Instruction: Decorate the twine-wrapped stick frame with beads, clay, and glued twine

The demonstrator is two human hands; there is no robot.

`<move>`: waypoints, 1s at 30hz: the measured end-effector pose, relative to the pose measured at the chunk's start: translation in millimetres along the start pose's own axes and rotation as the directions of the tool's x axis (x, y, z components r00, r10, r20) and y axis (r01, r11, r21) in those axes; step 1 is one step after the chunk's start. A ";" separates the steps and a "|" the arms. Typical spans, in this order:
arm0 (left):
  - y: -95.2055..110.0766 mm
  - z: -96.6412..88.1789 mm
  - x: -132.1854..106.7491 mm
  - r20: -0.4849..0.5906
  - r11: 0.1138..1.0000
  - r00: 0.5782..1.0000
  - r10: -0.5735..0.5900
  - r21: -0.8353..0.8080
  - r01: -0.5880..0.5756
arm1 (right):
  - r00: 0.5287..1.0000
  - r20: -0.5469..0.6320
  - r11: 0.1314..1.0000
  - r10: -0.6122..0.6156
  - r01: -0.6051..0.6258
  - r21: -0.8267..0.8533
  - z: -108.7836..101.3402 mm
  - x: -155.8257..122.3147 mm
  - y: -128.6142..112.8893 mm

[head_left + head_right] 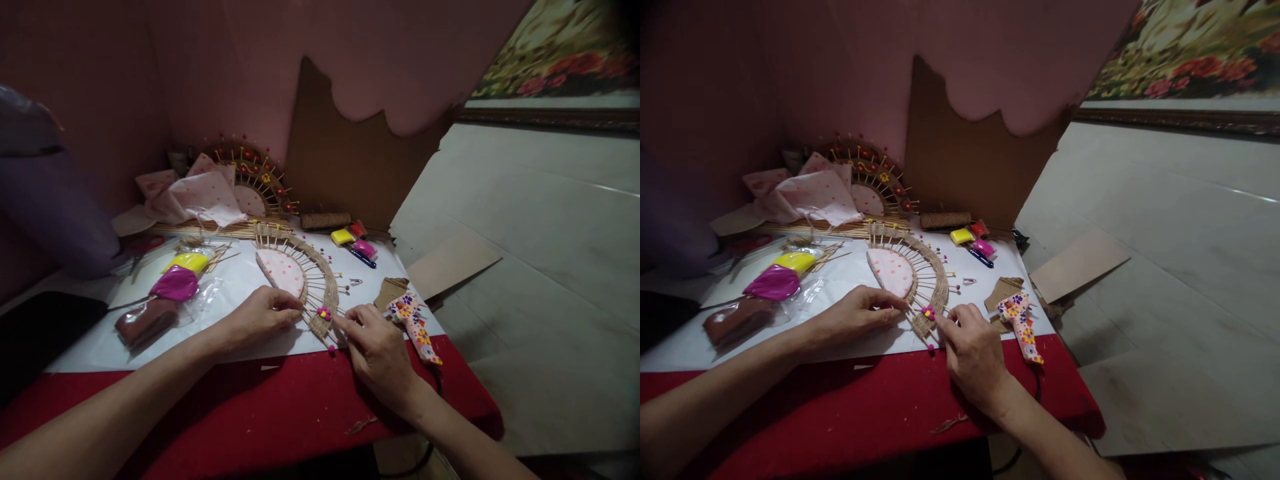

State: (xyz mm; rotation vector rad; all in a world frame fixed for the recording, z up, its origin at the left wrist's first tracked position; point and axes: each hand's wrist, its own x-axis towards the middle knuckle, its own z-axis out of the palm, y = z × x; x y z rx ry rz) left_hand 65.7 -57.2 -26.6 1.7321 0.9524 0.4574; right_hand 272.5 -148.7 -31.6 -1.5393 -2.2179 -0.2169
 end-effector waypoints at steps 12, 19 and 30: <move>0.1 -0.1 0.6 0.008 1.000 1.000 -0.006 -0.002 0.006 | 1.000 0.025 1.000 0.000 -0.001 0.020 0.4 1.8 -2.8; -0.5 -0.3 0.4 -0.006 1.000 1.000 0.022 0.023 -0.022 | 0.999 0.028 1.000 -0.021 0.021 0.014 0.4 1.4 -0.9; -0.8 -0.8 0.5 -0.002 1.000 1.000 0.020 0.012 -0.020 | 0.997 0.075 0.999 -0.036 0.036 -0.004 0.3 3.0 -1.5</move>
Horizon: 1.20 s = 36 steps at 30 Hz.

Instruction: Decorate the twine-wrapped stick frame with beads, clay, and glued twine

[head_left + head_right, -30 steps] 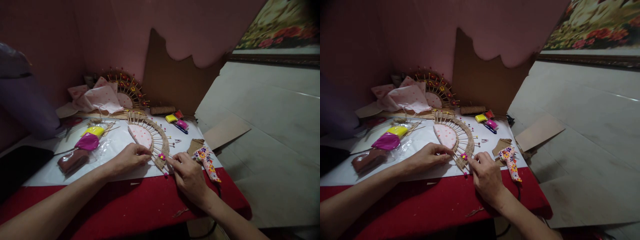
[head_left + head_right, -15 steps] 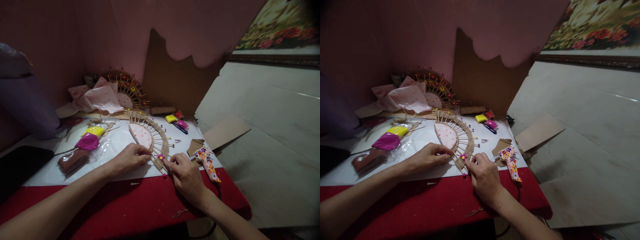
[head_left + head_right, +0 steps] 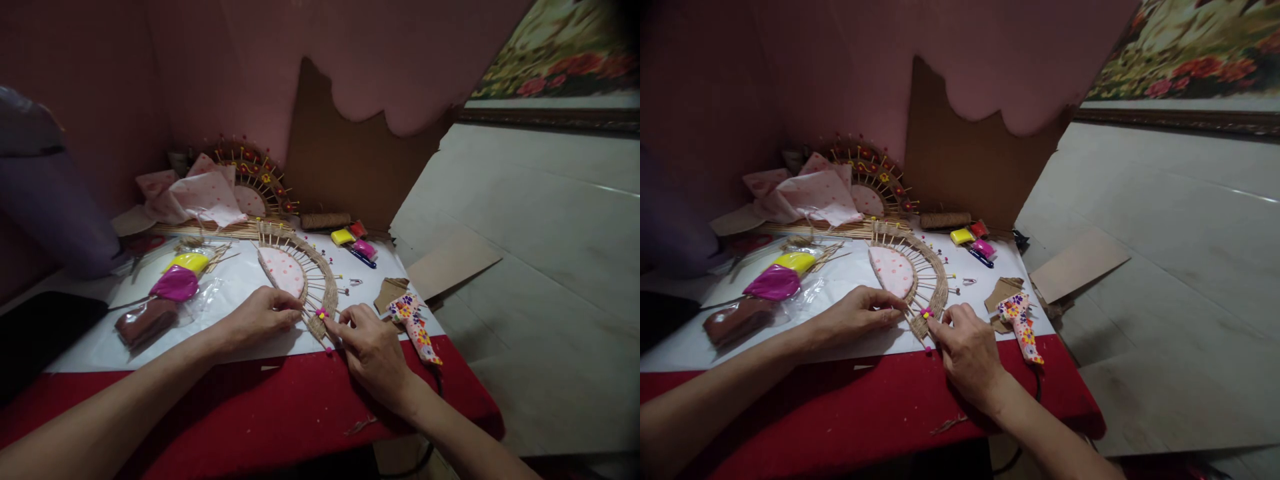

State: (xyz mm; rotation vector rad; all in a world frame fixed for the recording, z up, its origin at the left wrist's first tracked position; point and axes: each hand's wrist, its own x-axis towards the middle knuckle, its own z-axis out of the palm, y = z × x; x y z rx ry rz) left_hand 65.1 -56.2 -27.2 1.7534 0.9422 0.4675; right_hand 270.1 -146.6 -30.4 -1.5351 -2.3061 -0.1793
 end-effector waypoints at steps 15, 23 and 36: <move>-2.8 0.3 0.9 -0.010 0.994 1.000 -0.007 -0.105 0.005 | 0.998 -0.064 1.000 -0.017 0.018 0.003 -7.9 9.2 0.9; 5.7 -4.0 -3.5 -0.046 0.946 0.998 -0.035 -0.324 0.018 | 0.941 -0.306 0.929 0.144 -0.022 0.369 -35.0 52.0 -16.4; 1.5 -4.5 -3.7 -0.043 0.801 0.999 0.023 -0.597 -0.044 | 0.975 -0.195 0.867 0.110 0.002 0.499 12.1 57.0 -28.7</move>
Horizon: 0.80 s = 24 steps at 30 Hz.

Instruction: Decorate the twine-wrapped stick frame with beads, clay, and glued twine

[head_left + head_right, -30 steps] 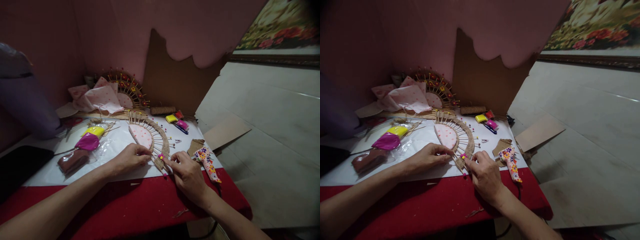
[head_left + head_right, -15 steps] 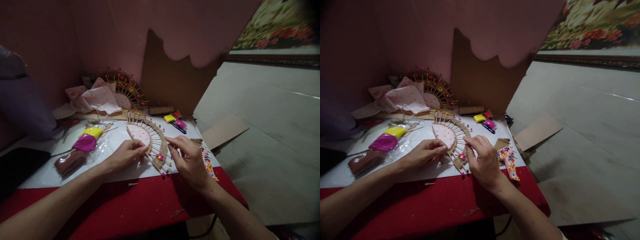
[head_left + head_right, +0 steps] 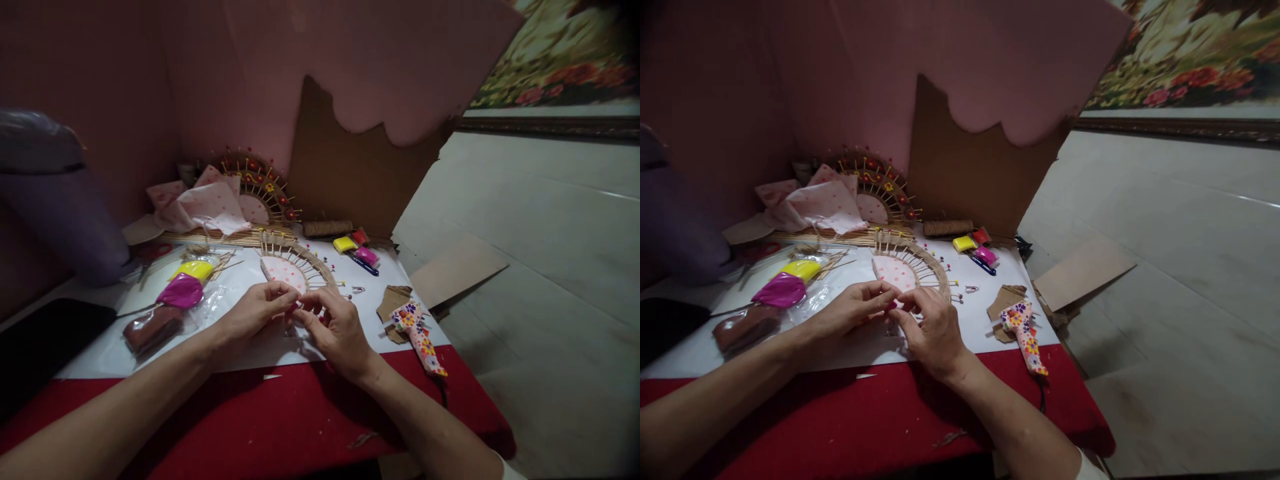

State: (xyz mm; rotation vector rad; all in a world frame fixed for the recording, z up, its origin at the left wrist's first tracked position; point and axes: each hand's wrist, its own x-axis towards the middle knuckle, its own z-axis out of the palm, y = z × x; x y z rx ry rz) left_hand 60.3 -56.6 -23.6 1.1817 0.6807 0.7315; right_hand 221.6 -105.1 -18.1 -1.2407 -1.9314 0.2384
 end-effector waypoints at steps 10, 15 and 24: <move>2.6 -0.2 1.6 -0.087 0.989 0.996 0.032 0.146 -0.019 | 0.989 -0.130 0.998 0.066 -0.067 0.001 -17.4 7.5 3.3; -0.4 0.3 2.3 -0.091 0.947 0.996 0.001 0.319 0.028 | 0.985 -0.117 0.978 0.127 -0.144 -0.150 -39.0 -0.8 22.2; -2.6 4.4 1.6 -0.031 0.841 0.999 -0.012 0.540 0.026 | 0.982 -0.082 0.958 0.173 -0.187 -0.216 -27.5 -18.8 45.2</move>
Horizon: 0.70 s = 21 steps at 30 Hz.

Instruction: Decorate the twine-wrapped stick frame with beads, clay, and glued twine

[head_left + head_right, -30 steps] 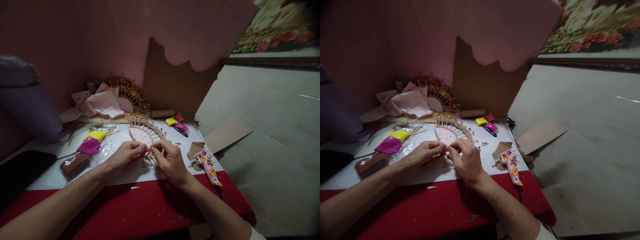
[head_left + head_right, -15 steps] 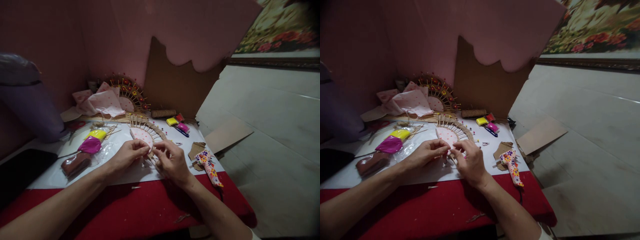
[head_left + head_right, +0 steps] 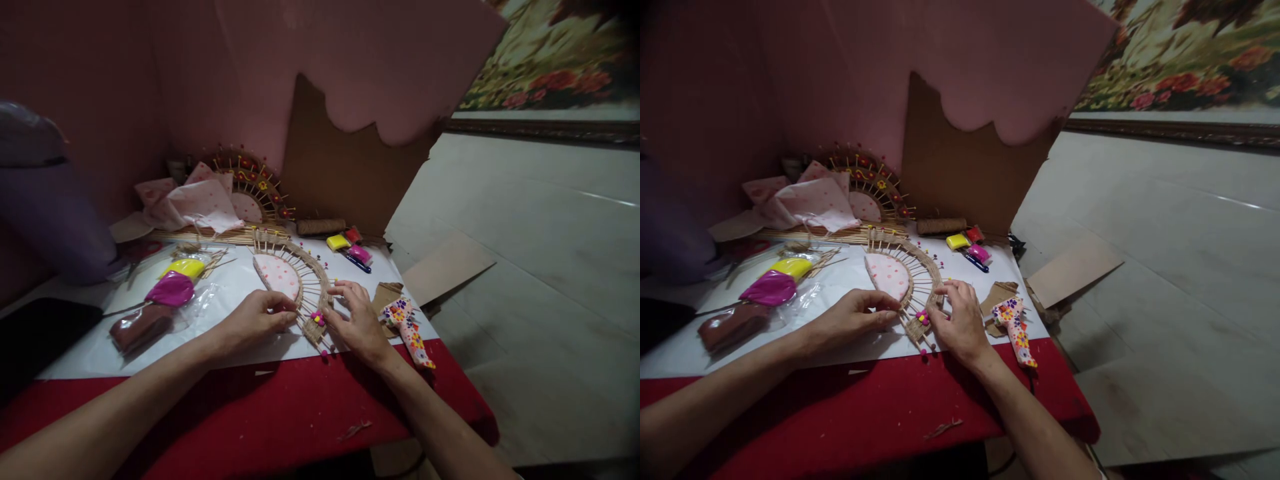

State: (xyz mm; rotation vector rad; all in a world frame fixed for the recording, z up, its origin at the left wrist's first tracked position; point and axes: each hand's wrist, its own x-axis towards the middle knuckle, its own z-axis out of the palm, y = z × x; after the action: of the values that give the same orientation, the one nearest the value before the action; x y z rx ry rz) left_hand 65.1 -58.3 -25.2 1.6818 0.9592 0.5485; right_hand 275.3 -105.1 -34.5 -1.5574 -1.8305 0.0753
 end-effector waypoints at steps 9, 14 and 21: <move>-2.2 -0.7 2.6 0.006 0.997 1.000 0.011 0.079 -0.011 | 0.999 0.019 0.999 -0.042 0.042 0.011 2.1 -0.7 5.5; -1.2 -1.1 2.9 0.010 0.996 1.000 0.006 0.086 -0.007 | 1.000 0.024 0.998 -0.017 0.016 0.055 1.7 -0.1 8.9; -0.1 -1.0 2.4 0.013 0.997 1.000 -0.001 0.079 0.000 | 0.999 0.049 0.998 0.011 -0.014 0.057 -0.4 0.3 8.2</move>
State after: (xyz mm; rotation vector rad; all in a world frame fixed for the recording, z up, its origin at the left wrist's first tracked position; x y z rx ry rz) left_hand 65.6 -55.8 -25.2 1.7529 0.9835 0.5047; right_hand 282.4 -102.8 -37.9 -1.5395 -1.8406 0.1716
